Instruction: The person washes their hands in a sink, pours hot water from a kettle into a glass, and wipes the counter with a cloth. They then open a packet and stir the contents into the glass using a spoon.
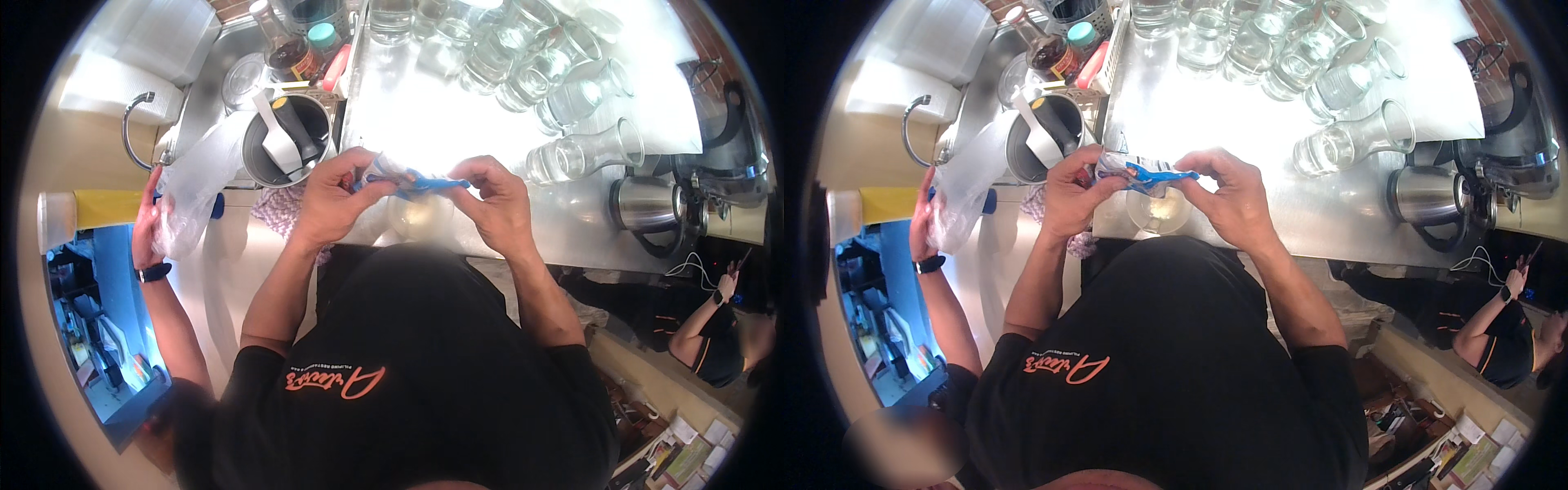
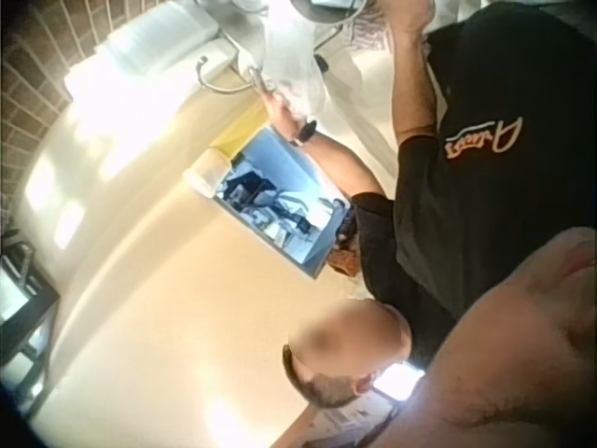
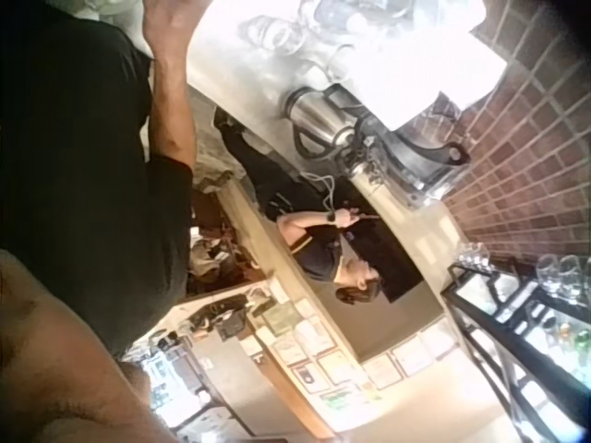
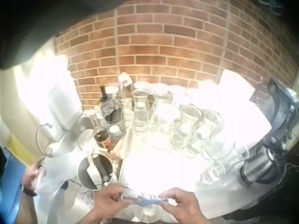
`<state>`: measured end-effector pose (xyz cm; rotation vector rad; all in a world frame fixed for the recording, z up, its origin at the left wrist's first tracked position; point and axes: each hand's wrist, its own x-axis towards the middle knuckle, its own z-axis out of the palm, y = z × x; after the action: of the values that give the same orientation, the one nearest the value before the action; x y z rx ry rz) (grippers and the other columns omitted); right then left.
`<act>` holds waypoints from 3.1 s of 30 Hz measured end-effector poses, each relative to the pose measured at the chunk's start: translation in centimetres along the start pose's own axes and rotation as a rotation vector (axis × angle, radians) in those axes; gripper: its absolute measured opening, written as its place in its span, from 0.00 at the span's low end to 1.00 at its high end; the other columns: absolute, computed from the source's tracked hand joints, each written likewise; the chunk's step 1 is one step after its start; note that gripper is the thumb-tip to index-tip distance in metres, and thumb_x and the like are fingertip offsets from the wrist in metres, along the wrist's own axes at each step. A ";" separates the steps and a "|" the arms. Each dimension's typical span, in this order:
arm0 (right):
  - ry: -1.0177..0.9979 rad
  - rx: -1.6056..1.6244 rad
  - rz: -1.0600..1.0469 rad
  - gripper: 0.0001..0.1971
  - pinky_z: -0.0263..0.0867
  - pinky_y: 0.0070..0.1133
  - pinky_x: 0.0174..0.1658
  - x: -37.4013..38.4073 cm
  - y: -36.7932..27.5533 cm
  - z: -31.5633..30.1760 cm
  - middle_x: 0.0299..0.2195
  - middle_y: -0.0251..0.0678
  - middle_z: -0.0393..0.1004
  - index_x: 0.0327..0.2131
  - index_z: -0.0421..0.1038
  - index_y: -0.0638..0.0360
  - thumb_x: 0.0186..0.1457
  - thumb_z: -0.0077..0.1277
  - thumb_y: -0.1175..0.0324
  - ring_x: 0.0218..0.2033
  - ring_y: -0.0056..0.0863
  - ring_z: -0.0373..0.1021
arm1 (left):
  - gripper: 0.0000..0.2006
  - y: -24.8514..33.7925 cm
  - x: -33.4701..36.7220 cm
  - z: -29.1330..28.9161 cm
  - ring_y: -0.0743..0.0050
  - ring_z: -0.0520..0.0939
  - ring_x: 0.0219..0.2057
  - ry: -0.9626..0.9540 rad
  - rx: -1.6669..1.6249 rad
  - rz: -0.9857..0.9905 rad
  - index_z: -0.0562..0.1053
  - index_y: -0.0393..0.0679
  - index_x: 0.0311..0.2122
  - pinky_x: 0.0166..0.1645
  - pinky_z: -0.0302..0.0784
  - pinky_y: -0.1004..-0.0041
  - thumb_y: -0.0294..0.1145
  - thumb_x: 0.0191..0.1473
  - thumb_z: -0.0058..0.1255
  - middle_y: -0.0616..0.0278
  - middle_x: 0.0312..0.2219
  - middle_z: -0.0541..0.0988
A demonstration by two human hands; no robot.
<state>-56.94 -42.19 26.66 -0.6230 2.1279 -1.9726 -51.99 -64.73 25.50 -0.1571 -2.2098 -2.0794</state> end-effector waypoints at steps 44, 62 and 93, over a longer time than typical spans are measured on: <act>0.042 -0.300 0.360 0.11 0.63 0.17 0.29 12.5 11.6 -5.5 0.22 0.34 0.73 0.35 0.73 0.64 0.48 0.53 0.69 0.23 0.17 0.68 | 0.21 -6.2 -0.1 -1.8 0.81 0.69 0.15 0.289 -0.584 -0.519 0.67 0.35 0.48 0.19 0.64 0.83 0.39 0.57 0.31 0.59 0.22 0.75; -0.417 -0.390 -0.140 0.11 0.67 0.25 0.36 16.2 6.4 4.4 0.31 0.38 0.75 0.37 0.74 0.58 0.51 0.51 0.65 0.32 0.31 0.73 | 0.06 -7.9 -2.2 0.3 0.79 0.77 0.26 0.507 -0.212 -0.248 0.70 0.38 0.37 0.32 0.73 0.79 0.28 0.57 0.44 0.61 0.27 0.77; -1.022 -1.436 0.011 0.21 0.70 0.28 0.39 31.0 -1.2 13.9 0.37 0.40 0.76 0.38 0.75 0.56 0.39 0.60 0.59 0.36 0.33 0.74 | 0.10 -3.7 0.8 0.0 0.86 0.68 0.16 0.690 -0.272 -0.148 0.70 0.37 0.35 0.21 0.63 0.84 0.34 0.59 0.42 0.68 0.19 0.70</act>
<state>-78.99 -67.76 31.06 -1.3105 2.2713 0.3320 -53.33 -64.93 21.93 0.6251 -1.5641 -2.0642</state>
